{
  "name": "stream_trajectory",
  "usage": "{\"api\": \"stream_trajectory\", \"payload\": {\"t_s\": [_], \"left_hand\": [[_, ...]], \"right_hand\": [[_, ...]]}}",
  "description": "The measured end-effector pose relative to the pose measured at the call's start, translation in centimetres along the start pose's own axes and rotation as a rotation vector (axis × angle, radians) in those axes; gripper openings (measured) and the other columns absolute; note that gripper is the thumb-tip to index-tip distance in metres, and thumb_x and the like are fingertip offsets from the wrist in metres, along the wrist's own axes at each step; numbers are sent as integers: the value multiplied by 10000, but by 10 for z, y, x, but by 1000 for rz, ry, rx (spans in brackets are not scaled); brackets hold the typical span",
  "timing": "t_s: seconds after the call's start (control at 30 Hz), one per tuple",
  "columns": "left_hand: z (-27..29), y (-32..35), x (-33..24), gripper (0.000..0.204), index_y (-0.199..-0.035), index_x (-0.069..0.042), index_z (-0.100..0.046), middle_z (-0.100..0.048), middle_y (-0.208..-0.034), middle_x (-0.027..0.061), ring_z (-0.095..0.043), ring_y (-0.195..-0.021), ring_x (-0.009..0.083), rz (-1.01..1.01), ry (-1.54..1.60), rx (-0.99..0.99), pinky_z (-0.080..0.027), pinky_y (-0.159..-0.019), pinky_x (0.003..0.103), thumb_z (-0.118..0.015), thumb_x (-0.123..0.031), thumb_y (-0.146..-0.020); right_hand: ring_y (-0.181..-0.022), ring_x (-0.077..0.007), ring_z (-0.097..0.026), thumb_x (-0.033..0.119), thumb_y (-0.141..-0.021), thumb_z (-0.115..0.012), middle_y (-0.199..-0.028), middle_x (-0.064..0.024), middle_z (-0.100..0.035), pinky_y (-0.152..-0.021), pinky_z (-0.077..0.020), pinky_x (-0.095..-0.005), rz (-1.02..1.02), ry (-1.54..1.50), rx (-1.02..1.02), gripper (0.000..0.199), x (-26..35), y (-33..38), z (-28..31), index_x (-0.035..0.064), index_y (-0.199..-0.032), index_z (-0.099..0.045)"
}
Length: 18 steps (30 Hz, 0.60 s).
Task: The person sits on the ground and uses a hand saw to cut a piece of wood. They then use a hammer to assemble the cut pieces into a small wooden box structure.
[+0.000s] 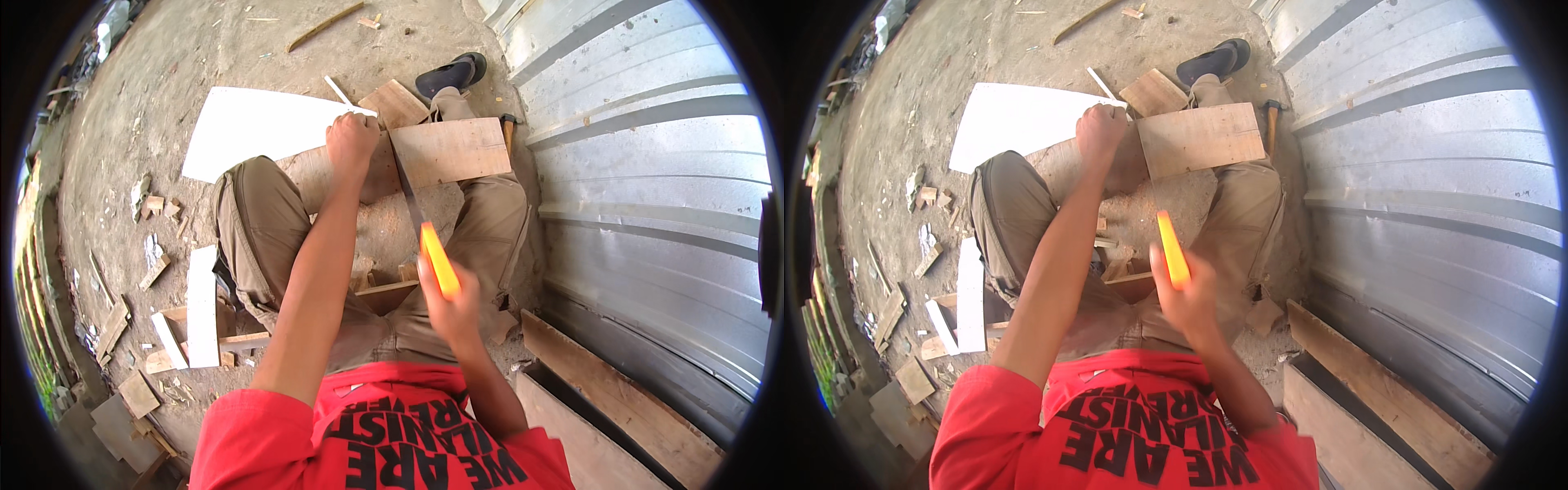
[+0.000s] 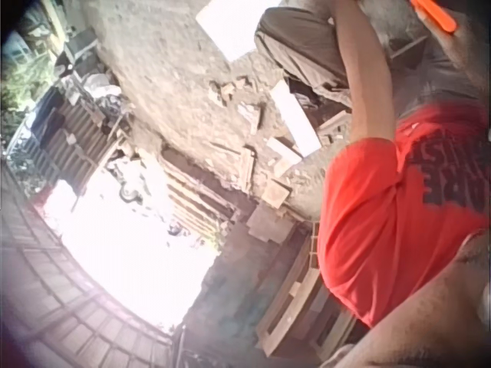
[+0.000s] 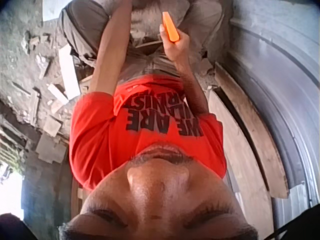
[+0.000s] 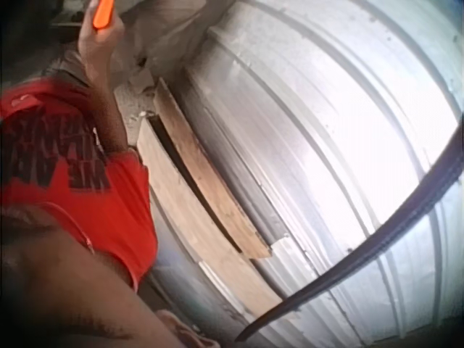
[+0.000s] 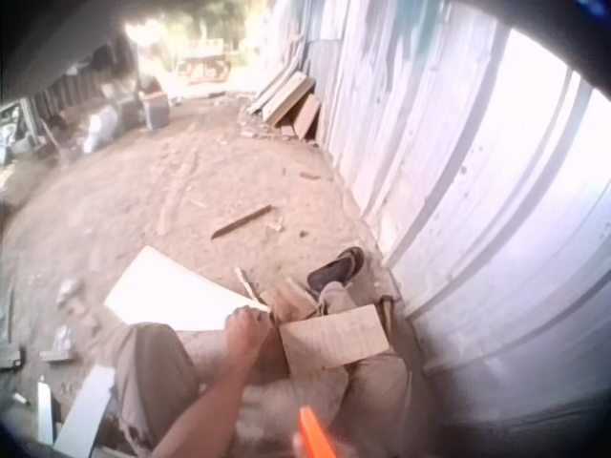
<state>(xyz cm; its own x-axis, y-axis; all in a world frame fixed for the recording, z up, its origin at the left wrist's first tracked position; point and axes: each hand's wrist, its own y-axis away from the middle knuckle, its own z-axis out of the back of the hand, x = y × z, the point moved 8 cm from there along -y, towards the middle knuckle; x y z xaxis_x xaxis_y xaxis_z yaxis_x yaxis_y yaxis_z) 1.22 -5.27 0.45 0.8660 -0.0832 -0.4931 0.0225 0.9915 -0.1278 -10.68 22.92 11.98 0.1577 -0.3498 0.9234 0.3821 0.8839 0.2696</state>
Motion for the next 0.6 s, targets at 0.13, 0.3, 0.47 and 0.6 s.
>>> {"api": "stream_trajectory", "payload": {"t_s": [0.13, 0.3, 0.47, 0.6], "left_hand": [[8, -4, -10, 329, -731, 1, -707, -686, -785, 206, -671, -782, 395, -73, 48, -112, -521, -775, 487, -580, -284, -836], [7, -9, -6, 303, -721, -15, -713, -698, -801, 174, -671, -806, 354, 12, 28, -53, -506, -780, 464, -587, -267, -831], [-3, -3, -4, 279, -724, -18, -718, -703, -816, 161, -666, -819, 332, 6, 10, -4, -494, -784, 446, -589, -241, -831], [-1, -1, -5, 273, -720, -14, -715, -704, -814, 162, -667, -810, 331, 0, 8, -27, -495, -780, 446, -589, -230, -830]], "right_hand": [[-510, -136, -383, 344, -949, -673, -511, -51, -426, -499, -356, -355, 157, 6, -82, 490, -4, -101, -39, -13, -649, -524], [-540, -89, -408, 315, -947, -681, -540, -20, -465, -505, -364, -322, 41, -47, 26, 414, -4, -82, -31, -9, -711, -578], [-590, -45, -433, 229, -955, -678, -612, 29, -508, -520, -358, -273, -59, -71, 18, 272, -8, 45, 20, -6, -824, -637], [-594, -43, -425, 225, -961, -669, -625, 36, -515, -520, -356, -272, -102, -68, -5, 285, 2, 66, 28, -8, -803, -626]]}}
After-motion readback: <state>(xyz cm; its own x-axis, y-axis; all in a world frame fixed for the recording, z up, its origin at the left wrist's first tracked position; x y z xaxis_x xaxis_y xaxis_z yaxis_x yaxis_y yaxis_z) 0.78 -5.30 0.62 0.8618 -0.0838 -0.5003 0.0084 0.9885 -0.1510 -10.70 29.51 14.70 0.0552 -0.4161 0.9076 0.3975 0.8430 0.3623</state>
